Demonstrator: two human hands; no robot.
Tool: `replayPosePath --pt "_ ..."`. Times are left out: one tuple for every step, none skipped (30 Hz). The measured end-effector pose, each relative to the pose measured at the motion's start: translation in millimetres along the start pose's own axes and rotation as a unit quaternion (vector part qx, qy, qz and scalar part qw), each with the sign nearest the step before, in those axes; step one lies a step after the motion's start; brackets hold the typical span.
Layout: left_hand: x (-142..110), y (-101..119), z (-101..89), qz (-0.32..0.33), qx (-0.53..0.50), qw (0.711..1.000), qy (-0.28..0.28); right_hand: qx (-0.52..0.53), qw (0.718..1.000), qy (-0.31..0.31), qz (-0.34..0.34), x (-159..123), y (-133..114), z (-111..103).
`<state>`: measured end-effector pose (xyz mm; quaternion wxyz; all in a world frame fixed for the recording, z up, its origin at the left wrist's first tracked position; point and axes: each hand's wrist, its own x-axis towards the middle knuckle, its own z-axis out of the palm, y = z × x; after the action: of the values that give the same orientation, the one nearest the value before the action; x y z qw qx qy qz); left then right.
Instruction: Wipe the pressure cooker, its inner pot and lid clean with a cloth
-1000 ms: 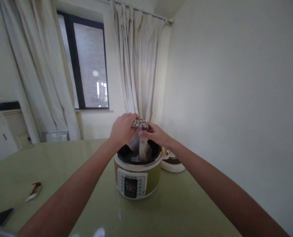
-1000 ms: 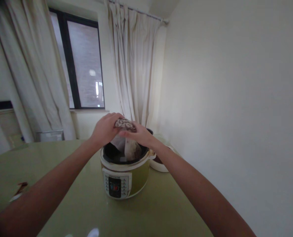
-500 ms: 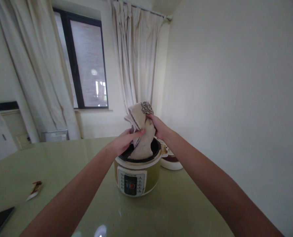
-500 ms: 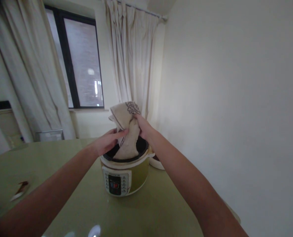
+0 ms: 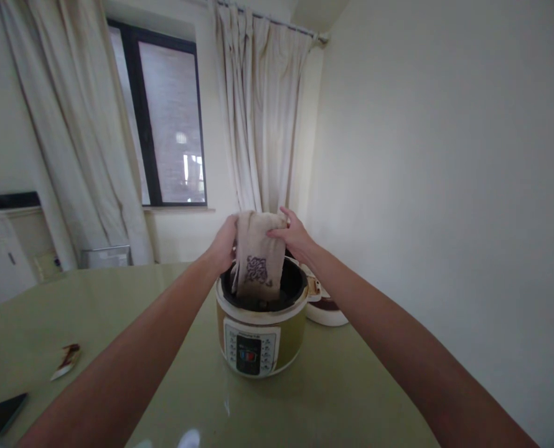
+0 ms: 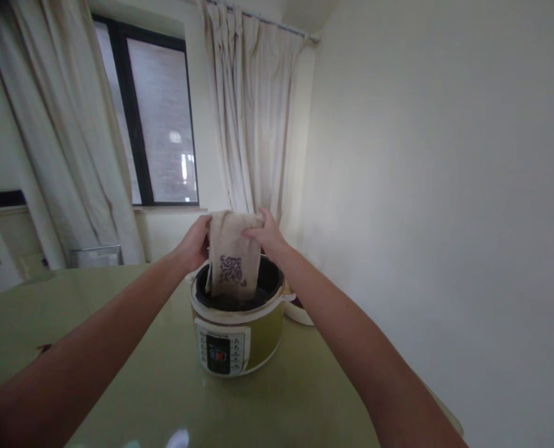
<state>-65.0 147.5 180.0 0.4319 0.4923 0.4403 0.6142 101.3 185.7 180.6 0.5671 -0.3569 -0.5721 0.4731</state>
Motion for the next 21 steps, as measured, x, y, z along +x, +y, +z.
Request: replayPosePath --pt "-3 2 -1.7 -0.012 -0.001 1.0 -0.029 -0.017 1.0 0.001 0.0 4 -2 -3" --pt "-7 3 -3.5 -0.024 0.001 0.997 -0.067 -0.036 0.999 0.002 0.006 7 -3 -6" --pt "-11 4 -5.2 -0.032 0.004 0.994 -0.102 -0.052 0.999 0.004 0.009 8 -3 -9" --pt "-15 3 -6.9 -0.037 0.007 0.991 -0.125 -0.073 0.997 0.006 0.007 9 -3 -13" --pt "-18 2 -8.6 -0.04 0.01 0.991 -0.127 -0.096 0.995 0.009 0.002 8 -3 -17" --pt "-19 0 -10.1 -0.043 0.015 0.993 -0.106 -0.123 0.992 0.012 -0.003 6 -2 -21" --pt "-20 -3 -11.5 -0.046 0.019 0.996 -0.071 -0.146 0.989 0.014 -0.005 4 -1 -23" --pt "-20 -7 -12.8 -0.048 0.025 0.998 -0.033 -0.166 0.986 0.014 -0.003 2 1 -25" --pt "-19 -10 -14.0 -0.046 0.028 0.999 0.002 -0.179 0.984 0.009 0.002 0 1 -26" --pt "-17 -13 -15.0 -0.036 0.03 0.998 0.029 -0.185 0.983 -0.001 0.009 -2 2 -25" --pt "-16 -16 -16.2 -0.02 0.034 0.998 0.045 -0.184 0.983 -0.014 0.018 -4 2 -24" --pt "-15 -18 -17.5 0.004 0.045 0.998 0.044 -0.183 0.982 -0.031 0.027 -6 1 -23" --pt "-16 -19 -19.1 0.034 0.067 0.997 0.026 -0.179 0.982 -0.05 0.038 -8 -1 -22" --pt "-17 -19 -21.1 0.068 0.103 0.992 -0.004 -0.177 0.98 -0.074 0.045 -11 -4 -21" --pt "-20 -18 -23.5 0.107 0.152 0.982 -0.036 -0.188 0.976 -0.105 0.039 -16 -7 -22" --pt "-26 -17 -26.2 0.147 0.212 0.964 -0.063 -0.218 0.966 -0.139 0.016 -21 -11 -24" --pt "-34 -15 -29.1 0.186 0.276 0.94 -0.079 -0.264 0.948 -0.174 -0.025 -29 -16 -28" --pt "-44 -14 -31.8 0.222 0.341 0.909 -0.085 -0.322 0.92 -0.209 -0.076 -39 -20 -34" --pt "-57 -14 -34.2 0.255 0.403 0.875 -0.086 -0.385 0.881 -0.246 -0.126 -50 -25 -41" --pt "-71 -15 -36.1 0.281 0.458 0.839 -0.087 -0.441 0.838 -0.273 -0.17 -62 -29 -49" --pt "-86 -18 -37.5 0.297 0.502 0.807 -0.091 -0.484 0.801 -0.293 -0.195 -75 -34 -57"
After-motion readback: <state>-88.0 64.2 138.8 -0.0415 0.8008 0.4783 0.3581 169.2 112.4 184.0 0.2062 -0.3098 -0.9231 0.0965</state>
